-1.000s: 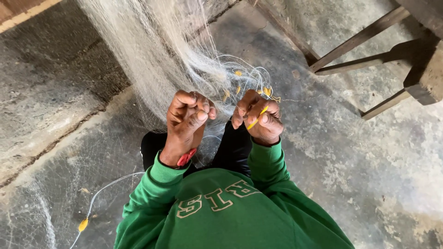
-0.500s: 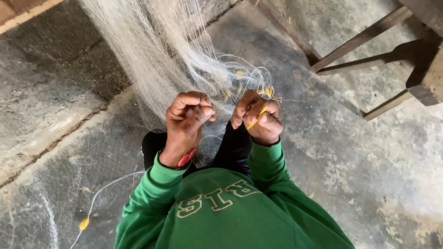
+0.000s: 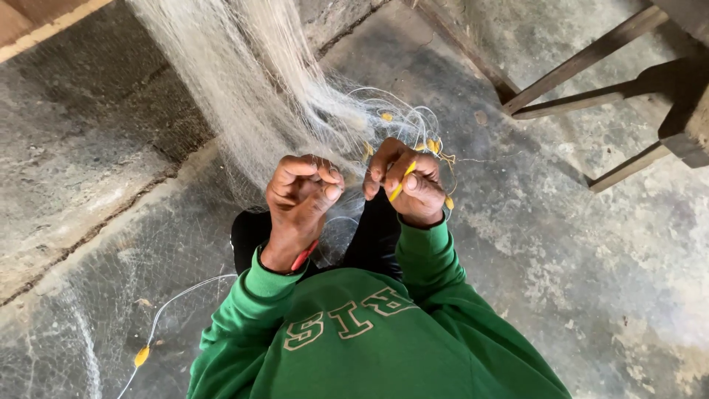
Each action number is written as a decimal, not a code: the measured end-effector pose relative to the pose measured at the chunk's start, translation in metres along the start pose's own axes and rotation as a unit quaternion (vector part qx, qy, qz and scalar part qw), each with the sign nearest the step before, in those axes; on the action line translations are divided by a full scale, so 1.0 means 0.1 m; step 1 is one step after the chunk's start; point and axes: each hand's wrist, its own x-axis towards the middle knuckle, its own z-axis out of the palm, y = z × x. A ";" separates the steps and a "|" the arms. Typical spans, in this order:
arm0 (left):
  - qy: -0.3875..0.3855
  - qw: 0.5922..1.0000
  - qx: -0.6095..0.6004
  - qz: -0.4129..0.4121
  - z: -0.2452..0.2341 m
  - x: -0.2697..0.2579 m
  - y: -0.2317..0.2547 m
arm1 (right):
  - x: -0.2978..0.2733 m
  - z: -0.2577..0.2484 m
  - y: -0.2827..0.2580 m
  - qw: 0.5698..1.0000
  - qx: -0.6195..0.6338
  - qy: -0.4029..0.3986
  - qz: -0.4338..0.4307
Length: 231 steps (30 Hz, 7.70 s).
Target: Repairing a fishing net by threading a shuttle tool through the mesh to attach floats
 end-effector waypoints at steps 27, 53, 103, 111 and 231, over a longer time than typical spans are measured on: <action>-0.011 0.996 0.074 0.051 -0.05 -0.08 0.08 | 0.21 0.32 0.05 0.979 -0.080 0.184 -0.019; 0.028 0.946 0.288 0.147 0.13 0.06 -0.17 | 0.40 0.55 0.33 0.957 -0.178 0.207 -0.103; 0.023 0.969 0.244 0.034 0.16 0.07 0.17 | 0.48 0.39 -0.10 0.986 0.118 0.108 -0.045; -0.069 0.875 0.464 0.124 0.26 0.13 0.25 | 0.40 0.49 0.04 0.972 0.195 0.130 0.005; 0.072 0.991 0.061 0.092 -0.10 -0.10 0.06 | 0.24 0.79 0.15 0.884 -0.462 0.028 -0.061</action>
